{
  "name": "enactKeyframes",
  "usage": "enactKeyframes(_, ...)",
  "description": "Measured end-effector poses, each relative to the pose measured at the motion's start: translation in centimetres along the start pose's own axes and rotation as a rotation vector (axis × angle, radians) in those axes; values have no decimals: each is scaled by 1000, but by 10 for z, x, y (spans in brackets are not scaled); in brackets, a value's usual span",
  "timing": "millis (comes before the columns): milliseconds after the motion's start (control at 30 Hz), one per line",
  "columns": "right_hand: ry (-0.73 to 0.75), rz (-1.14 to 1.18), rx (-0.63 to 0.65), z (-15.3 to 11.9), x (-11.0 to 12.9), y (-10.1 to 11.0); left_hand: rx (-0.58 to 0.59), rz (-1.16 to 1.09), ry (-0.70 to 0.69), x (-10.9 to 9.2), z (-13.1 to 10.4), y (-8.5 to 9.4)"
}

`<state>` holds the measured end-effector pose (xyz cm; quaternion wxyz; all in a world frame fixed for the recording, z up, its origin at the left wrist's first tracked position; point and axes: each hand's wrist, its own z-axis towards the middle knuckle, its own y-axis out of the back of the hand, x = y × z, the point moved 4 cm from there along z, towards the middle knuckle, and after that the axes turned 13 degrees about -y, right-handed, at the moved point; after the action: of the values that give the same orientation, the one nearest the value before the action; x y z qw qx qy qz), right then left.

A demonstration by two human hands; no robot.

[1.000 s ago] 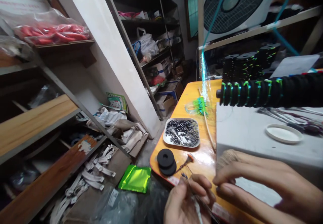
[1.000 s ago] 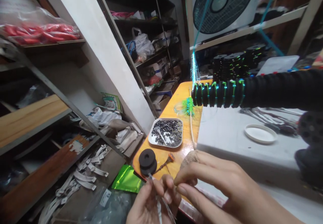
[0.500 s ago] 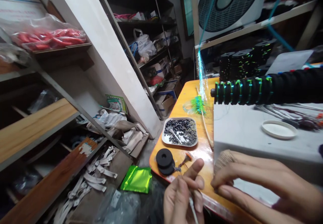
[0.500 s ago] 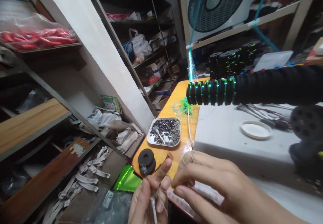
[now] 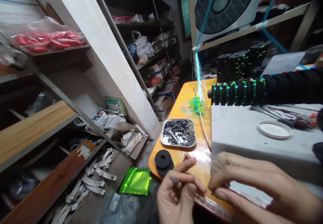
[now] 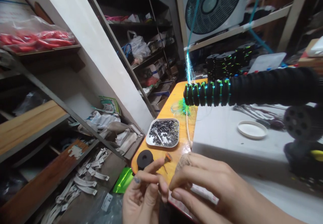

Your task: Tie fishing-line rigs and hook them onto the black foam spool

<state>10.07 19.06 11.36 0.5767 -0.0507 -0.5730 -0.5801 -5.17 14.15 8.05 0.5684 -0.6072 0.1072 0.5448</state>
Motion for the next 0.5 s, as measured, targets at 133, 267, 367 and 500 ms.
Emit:
enactKeyframes(133, 6, 31, -1, 0, -1, -1, 24, -20, -7, 4, 3, -3)
enactKeyframes(267, 17, -21, -77, 0, -2, 3, 9, -156, 69, 11, 2, -2)
enactKeyframes(367, 58, -61, -146, 3, 4, 7, 28, -102, 131, 16, -1, 2)
enactKeyframes(500, 122, 23, -89, 8, 11, 7, 55, 142, -40, 12, 0, -1)
